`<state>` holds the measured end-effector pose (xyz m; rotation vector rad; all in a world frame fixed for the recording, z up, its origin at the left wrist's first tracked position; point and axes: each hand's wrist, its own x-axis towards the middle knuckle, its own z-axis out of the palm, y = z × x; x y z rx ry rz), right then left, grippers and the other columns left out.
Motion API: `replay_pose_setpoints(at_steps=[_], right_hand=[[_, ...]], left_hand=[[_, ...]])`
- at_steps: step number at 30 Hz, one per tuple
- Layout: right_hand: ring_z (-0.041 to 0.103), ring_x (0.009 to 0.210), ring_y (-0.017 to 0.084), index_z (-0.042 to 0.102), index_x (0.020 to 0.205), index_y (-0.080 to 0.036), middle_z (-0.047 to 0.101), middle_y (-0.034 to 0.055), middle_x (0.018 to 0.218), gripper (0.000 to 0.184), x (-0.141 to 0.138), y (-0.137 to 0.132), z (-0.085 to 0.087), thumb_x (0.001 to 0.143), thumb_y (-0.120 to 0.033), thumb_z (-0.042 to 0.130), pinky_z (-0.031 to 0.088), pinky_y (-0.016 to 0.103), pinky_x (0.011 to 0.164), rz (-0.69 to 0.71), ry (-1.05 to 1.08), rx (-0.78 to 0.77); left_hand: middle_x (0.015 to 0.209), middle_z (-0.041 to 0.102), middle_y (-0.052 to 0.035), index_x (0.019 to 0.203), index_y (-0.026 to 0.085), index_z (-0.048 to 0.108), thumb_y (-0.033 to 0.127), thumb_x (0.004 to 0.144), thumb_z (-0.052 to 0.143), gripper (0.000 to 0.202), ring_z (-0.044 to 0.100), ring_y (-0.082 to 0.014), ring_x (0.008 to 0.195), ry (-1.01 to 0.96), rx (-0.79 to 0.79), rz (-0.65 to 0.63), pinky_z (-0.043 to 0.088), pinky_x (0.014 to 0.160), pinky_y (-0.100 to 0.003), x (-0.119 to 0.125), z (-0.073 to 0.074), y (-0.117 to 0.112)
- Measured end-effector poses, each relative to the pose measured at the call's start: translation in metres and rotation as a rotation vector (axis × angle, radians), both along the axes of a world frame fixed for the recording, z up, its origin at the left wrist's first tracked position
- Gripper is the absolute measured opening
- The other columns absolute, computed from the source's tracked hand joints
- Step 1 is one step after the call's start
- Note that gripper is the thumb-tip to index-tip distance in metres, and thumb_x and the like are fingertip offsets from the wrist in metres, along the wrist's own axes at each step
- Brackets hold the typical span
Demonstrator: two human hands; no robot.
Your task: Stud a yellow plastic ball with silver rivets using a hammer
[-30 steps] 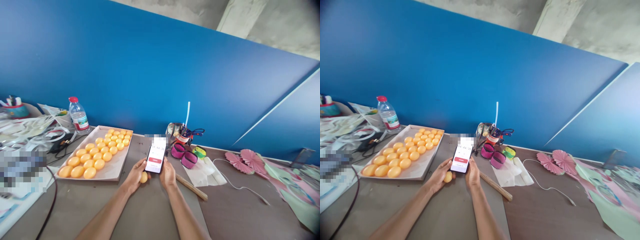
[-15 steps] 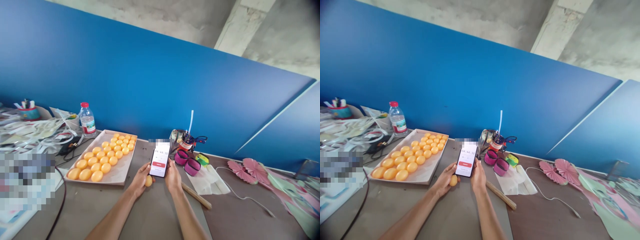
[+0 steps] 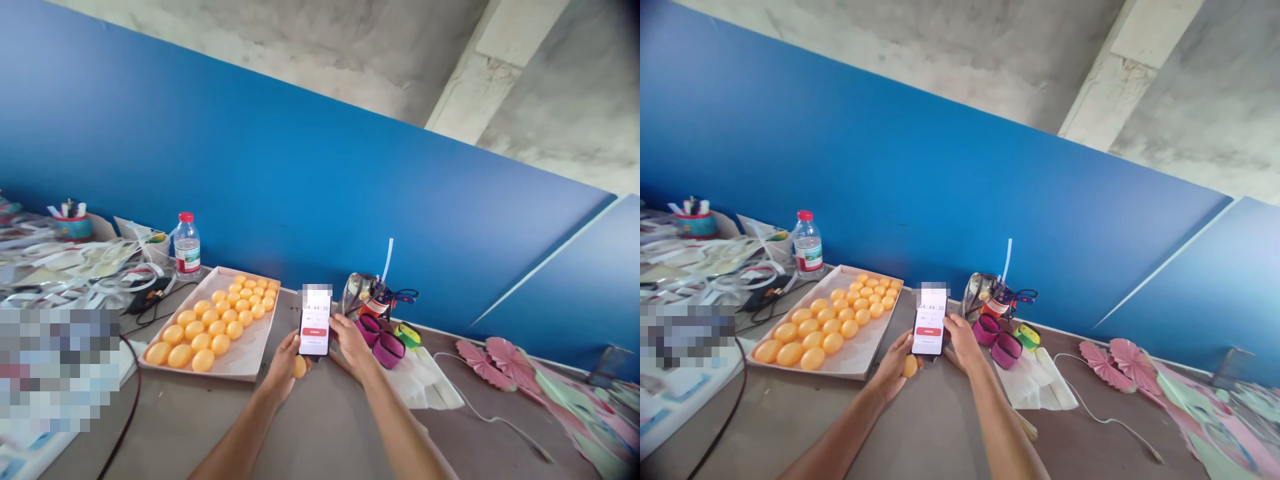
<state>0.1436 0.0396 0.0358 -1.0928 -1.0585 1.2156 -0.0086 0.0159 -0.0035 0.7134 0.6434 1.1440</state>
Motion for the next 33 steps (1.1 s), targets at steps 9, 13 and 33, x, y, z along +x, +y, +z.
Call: replay_pose_setpoints(at_steps=[9, 13, 33], right_hand=[[0.061, 0.073, 0.019, 0.066, 0.084, -0.015, 0.069, 0.0031, 0.08, 0.034, -0.004, 0.044, -0.013, 0.06, -0.039, 0.068, 0.047, 0.032, 0.069, -0.173, -0.076, 0.137], [0.06, 0.07, 0.017, 0.064, 0.085, -0.016, 0.069, 0.0024, 0.082, 0.032, -0.011, 0.078, -0.024, 0.063, -0.038, 0.064, 0.047, 0.029, 0.067, -0.297, -0.032, 0.173], [0.06, 0.068, 0.018, 0.062, 0.076, -0.016, 0.068, 0.0045, 0.078, 0.027, -0.012, 0.157, -0.053, 0.064, -0.039, 0.054, 0.044, 0.026, 0.061, -0.335, -0.226, 0.045]], left_hand=[[0.097, 0.06, -0.0077, 0.117, 0.017, 0.047, 0.047, 0.065, 0.065, 0.063, 0.052, -0.0065, 0.049, 0.043, -0.111, 0.174, 0.036, 0.046, -0.021, -0.001, 0.006, 0.001], [0.105, 0.058, -0.0109, 0.109, 0.016, 0.054, 0.049, 0.064, 0.063, 0.056, 0.053, -0.0063, 0.048, 0.157, -0.116, 0.191, 0.033, 0.042, -0.019, 0.0, 0.004, 0.002], [0.089, 0.06, -0.0078, 0.092, 0.013, 0.057, 0.055, 0.062, 0.058, 0.052, 0.051, -0.0081, 0.045, 0.255, -0.081, 0.128, 0.031, 0.039, -0.02, 0.008, -0.006, 0.004]])
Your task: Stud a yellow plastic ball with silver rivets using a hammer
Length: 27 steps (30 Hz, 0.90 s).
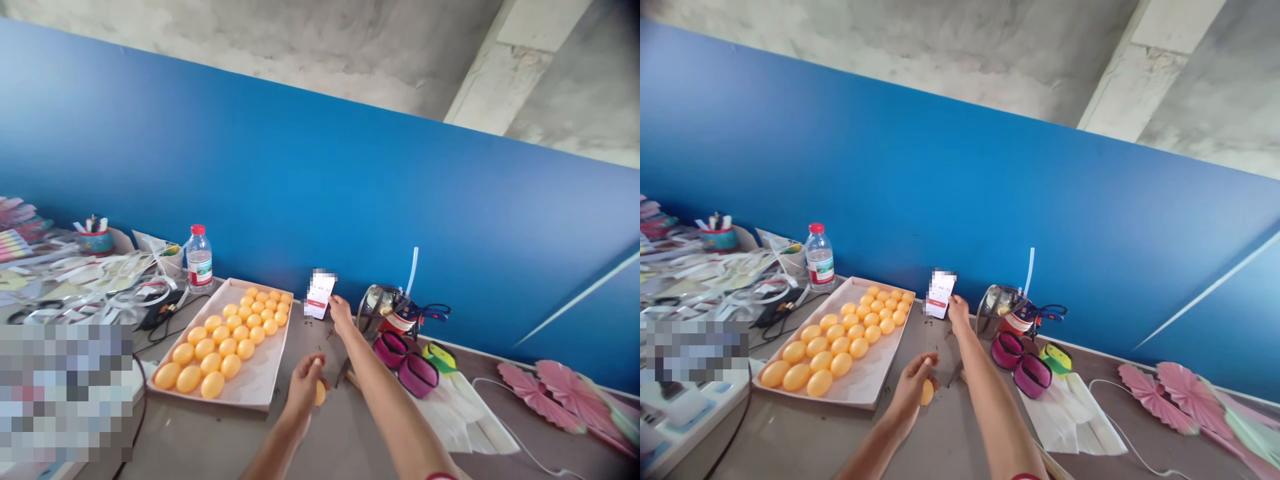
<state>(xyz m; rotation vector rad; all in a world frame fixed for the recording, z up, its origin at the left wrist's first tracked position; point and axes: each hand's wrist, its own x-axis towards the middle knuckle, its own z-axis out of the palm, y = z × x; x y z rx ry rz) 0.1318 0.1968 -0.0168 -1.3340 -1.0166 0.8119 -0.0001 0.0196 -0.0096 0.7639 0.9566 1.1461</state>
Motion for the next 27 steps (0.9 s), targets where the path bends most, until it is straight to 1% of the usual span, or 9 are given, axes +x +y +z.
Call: replay_pose_setpoints(at_steps=[6, 12, 14, 16, 18, 20, 22, 24, 27], right_hand=[[0.059, 0.063, 0.017, 0.062, 0.075, -0.016, 0.068, 0.0047, 0.075, 0.028, 0.0, -0.003, 0.008, 0.065, -0.04, 0.052, 0.042, 0.024, 0.055, 0.022, -0.063, -0.035], [0.058, 0.065, 0.017, 0.062, 0.07, -0.016, 0.066, 0.0039, 0.069, 0.027, -0.001, -0.007, 0.012, 0.066, -0.04, 0.051, 0.04, 0.024, 0.056, 0.001, -0.129, -0.038], [0.057, 0.065, 0.017, 0.062, 0.069, -0.015, 0.065, 0.0037, 0.066, 0.026, 0.0, -0.012, 0.015, 0.065, -0.039, 0.051, 0.04, 0.024, 0.056, -0.014, -0.151, -0.041], [0.058, 0.066, 0.017, 0.062, 0.074, -0.015, 0.065, 0.0042, 0.07, 0.025, 0.001, -0.023, 0.02, 0.065, -0.037, 0.052, 0.041, 0.024, 0.057, -0.037, -0.168, -0.036], [0.059, 0.069, 0.017, 0.061, 0.087, -0.016, 0.065, 0.0057, 0.08, 0.03, 0.002, -0.042, 0.027, 0.066, -0.035, 0.052, 0.042, 0.025, 0.06, -0.07, -0.172, -0.02], [0.059, 0.07, 0.016, 0.058, 0.096, -0.016, 0.064, 0.0059, 0.082, 0.034, 0.001, -0.07, 0.033, 0.07, -0.036, 0.05, 0.044, 0.025, 0.061, -0.073, -0.172, 0.003], [0.058, 0.063, 0.015, 0.057, 0.096, -0.016, 0.063, 0.0052, 0.079, 0.033, -0.002, -0.104, 0.038, 0.072, -0.038, 0.05, 0.045, 0.026, 0.059, -0.013, -0.129, 0.041], [0.057, 0.06, 0.014, 0.058, 0.093, -0.016, 0.062, 0.0034, 0.075, 0.031, -0.008, -0.14, 0.038, 0.073, -0.039, 0.051, 0.045, 0.026, 0.057, 0.032, -0.105, 0.076], [0.055, 0.057, 0.013, 0.06, 0.09, -0.016, 0.061, 0.0023, 0.071, 0.029, -0.018, -0.185, 0.03, 0.074, -0.039, 0.052, 0.045, 0.025, 0.056, 0.043, -0.108, 0.062]], left_hand=[[0.086, 0.059, -0.0062, 0.09, 0.013, 0.057, 0.054, 0.064, 0.058, 0.049, 0.05, -0.0071, 0.045, -0.014, 0.005, 0.006, 0.032, 0.04, -0.02, -0.002, 0.003, -0.003], [0.085, 0.059, -0.0058, 0.087, 0.013, 0.058, 0.053, 0.062, 0.06, 0.047, 0.051, -0.0074, 0.045, -0.018, 0.004, 0.016, 0.032, 0.039, -0.02, -0.001, 0.003, -0.001], [0.084, 0.059, -0.0055, 0.086, 0.013, 0.058, 0.053, 0.062, 0.06, 0.047, 0.05, -0.0076, 0.044, -0.024, 0.006, 0.022, 0.032, 0.038, -0.02, -0.001, 0.003, -0.001], [0.082, 0.059, -0.0052, 0.086, 0.013, 0.058, 0.053, 0.061, 0.061, 0.047, 0.05, -0.0081, 0.044, -0.032, 0.006, 0.024, 0.031, 0.037, -0.02, -0.001, 0.003, -0.002], [0.08, 0.059, -0.0046, 0.085, 0.013, 0.059, 0.052, 0.061, 0.061, 0.046, 0.051, -0.0086, 0.044, -0.046, 0.007, 0.031, 0.03, 0.037, -0.02, -0.002, 0.004, -0.002], [0.078, 0.059, -0.0043, 0.084, 0.013, 0.059, 0.052, 0.061, 0.061, 0.046, 0.051, -0.009, 0.045, -0.062, 0.007, 0.042, 0.031, 0.038, -0.02, -0.003, 0.004, -0.002], [0.076, 0.06, -0.0049, 0.085, 0.012, 0.058, 0.053, 0.061, 0.062, 0.047, 0.052, -0.0094, 0.045, -0.088, 0.004, 0.048, 0.031, 0.039, -0.02, -0.004, 0.005, -0.001], [0.074, 0.06, -0.0048, 0.087, 0.012, 0.058, 0.052, 0.06, 0.064, 0.049, 0.053, -0.0099, 0.046, -0.139, 0.005, 0.046, 0.032, 0.04, -0.02, -0.005, 0.005, 0.0], [0.07, 0.059, -0.0029, 0.086, 0.012, 0.058, 0.049, 0.058, 0.067, 0.047, 0.053, -0.0097, 0.048, -0.222, -0.023, 0.067, 0.036, 0.044, -0.02, -0.007, 0.007, 0.001]])
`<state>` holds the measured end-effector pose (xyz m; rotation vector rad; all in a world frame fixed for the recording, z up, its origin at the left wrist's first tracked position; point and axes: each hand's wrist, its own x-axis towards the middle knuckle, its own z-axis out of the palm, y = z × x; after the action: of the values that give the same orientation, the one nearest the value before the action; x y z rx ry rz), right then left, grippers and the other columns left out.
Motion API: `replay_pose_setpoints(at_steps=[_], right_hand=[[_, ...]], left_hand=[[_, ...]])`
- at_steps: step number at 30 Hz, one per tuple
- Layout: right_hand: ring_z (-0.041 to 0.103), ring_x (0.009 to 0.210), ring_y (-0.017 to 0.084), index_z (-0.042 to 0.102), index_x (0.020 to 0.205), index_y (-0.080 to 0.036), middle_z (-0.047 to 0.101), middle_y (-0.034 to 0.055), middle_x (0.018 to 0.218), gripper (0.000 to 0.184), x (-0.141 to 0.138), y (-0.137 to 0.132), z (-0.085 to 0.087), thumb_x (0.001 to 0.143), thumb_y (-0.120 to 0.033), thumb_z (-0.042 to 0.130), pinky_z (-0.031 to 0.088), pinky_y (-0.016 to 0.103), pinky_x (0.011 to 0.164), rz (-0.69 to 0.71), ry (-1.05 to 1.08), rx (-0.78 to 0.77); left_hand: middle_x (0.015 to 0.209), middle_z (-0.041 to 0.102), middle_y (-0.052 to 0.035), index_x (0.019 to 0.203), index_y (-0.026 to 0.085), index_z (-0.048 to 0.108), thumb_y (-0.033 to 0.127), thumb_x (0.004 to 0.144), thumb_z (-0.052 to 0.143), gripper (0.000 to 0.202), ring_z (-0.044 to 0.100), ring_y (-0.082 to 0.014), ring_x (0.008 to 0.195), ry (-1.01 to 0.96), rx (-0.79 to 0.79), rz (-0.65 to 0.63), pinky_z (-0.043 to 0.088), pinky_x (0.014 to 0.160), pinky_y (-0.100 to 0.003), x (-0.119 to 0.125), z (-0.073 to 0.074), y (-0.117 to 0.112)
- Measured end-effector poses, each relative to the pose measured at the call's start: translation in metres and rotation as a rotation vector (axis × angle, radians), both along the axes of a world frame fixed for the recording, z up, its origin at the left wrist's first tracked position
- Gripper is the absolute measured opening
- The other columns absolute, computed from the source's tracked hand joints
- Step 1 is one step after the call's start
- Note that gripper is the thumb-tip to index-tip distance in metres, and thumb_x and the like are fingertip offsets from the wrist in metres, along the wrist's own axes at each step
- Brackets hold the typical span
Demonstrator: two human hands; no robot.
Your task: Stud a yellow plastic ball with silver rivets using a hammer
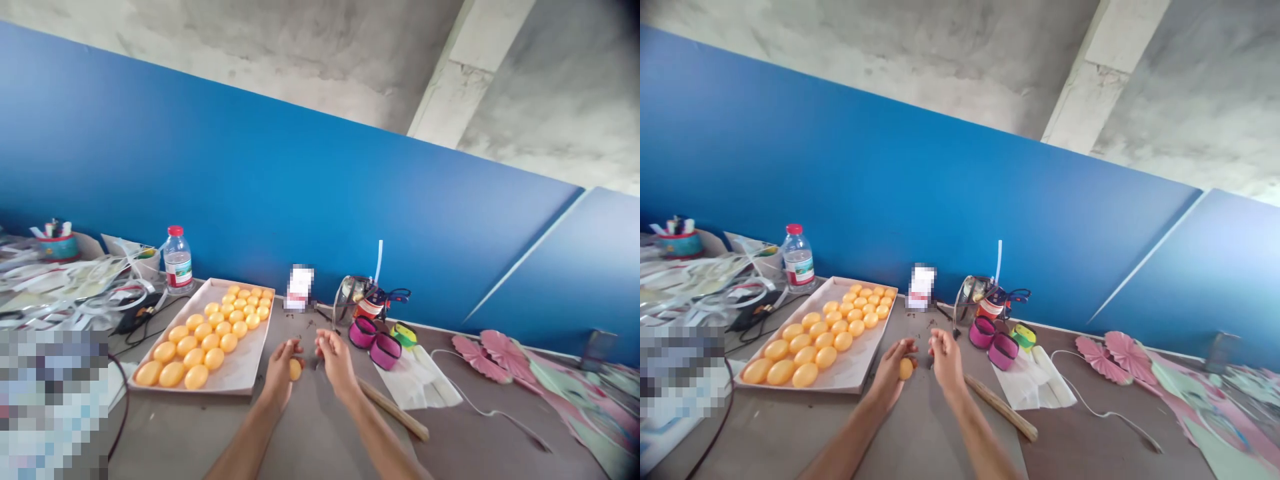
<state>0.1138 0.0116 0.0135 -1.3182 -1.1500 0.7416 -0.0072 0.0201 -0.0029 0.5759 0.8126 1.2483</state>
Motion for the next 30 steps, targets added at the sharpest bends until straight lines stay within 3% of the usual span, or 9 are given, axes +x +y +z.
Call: replay_pose_setpoints(at_steps=[4, 10, 16, 19, 22, 26, 30], right_hand=[[0.059, 0.066, 0.016, 0.059, 0.094, -0.017, 0.063, 0.0056, 0.084, 0.029, -0.017, -0.032, -0.019, 0.075, -0.038, 0.052, 0.047, 0.028, 0.061, 0.04, 0.005, -0.056], [0.058, 0.089, 0.02, 0.059, 0.098, -0.021, 0.064, 0.0055, 0.096, 0.029, -0.039, -0.041, -0.039, 0.073, -0.036, 0.056, 0.047, 0.031, 0.076, 0.072, 0.123, 0.008], [0.058, 0.093, 0.021, 0.053, 0.11, -0.024, 0.061, 0.0048, 0.106, 0.044, -0.04, -0.047, -0.033, 0.068, -0.03, 0.064, 0.046, 0.035, 0.082, 0.109, 0.276, 0.019], [0.057, 0.094, 0.02, 0.053, 0.109, -0.024, 0.061, 0.0038, 0.107, 0.046, -0.036, -0.048, -0.028, 0.065, -0.03, 0.066, 0.046, 0.032, 0.079, 0.044, 0.32, 0.002], [0.059, 0.076, 0.016, 0.054, 0.108, -0.023, 0.063, 0.002, 0.093, 0.046, -0.032, -0.045, -0.027, 0.066, -0.034, 0.067, 0.047, 0.027, 0.066, 0.007, 0.377, -0.008], [0.046, 0.044, 0.011, 0.05, 0.115, -0.021, 0.055, -0.0055, 0.056, 0.049, -0.029, -0.04, -0.034, 0.071, -0.04, 0.061, 0.037, 0.023, 0.044, 0.092, 0.556, -0.02], [0.05, 0.05, 0.011, 0.056, 0.111, -0.022, 0.063, -0.0016, 0.068, 0.044, -0.025, -0.036, -0.039, 0.07, -0.039, 0.061, 0.039, 0.024, 0.049, 0.093, 0.637, -0.009]], left_hand=[[0.064, 0.056, 0.0004, 0.085, 0.013, 0.058, 0.05, 0.059, 0.066, 0.046, 0.053, -0.0097, 0.05, -0.021, 0.018, 0.037, 0.04, 0.049, -0.022, -0.001, 0.003, -0.002], [0.062, 0.051, 0.003, 0.091, 0.015, 0.055, 0.057, 0.067, 0.056, 0.048, 0.051, -0.0097, 0.051, -0.028, 0.088, 0.031, 0.04, 0.05, -0.022, -0.004, 0.005, -0.004], [0.08, 0.055, -0.0033, 0.101, 0.015, 0.051, 0.055, 0.073, 0.052, 0.048, 0.057, -0.0142, 0.067, -0.226, 0.021, -0.119, 0.045, 0.058, -0.026, -0.001, 0.011, -0.011], [0.088, 0.056, -0.0055, 0.104, 0.017, 0.051, 0.054, 0.074, 0.051, 0.048, 0.056, -0.0148, 0.07, -0.223, 0.034, -0.221, 0.044, 0.056, -0.025, 0.001, 0.014, -0.015], [0.092, 0.056, -0.0071, 0.105, 0.017, 0.051, 0.05, 0.074, 0.052, 0.045, 0.056, -0.0148, 0.071, -0.204, 0.048, -0.258, 0.043, 0.053, -0.023, 0.001, 0.014, -0.016], [0.094, 0.056, -0.0072, 0.108, 0.016, 0.052, 0.038, 0.071, 0.059, 0.044, 0.053, -0.0121, 0.067, -0.132, 0.116, -0.294, 0.04, 0.049, -0.02, 0.002, 0.01, -0.017], [0.09, 0.059, -0.0048, 0.115, 0.018, 0.051, 0.028, 0.064, 0.066, 0.054, 0.052, -0.0098, 0.06, 0.107, 0.192, -0.278, 0.04, 0.052, -0.021, 0.005, 0.005, -0.02]])
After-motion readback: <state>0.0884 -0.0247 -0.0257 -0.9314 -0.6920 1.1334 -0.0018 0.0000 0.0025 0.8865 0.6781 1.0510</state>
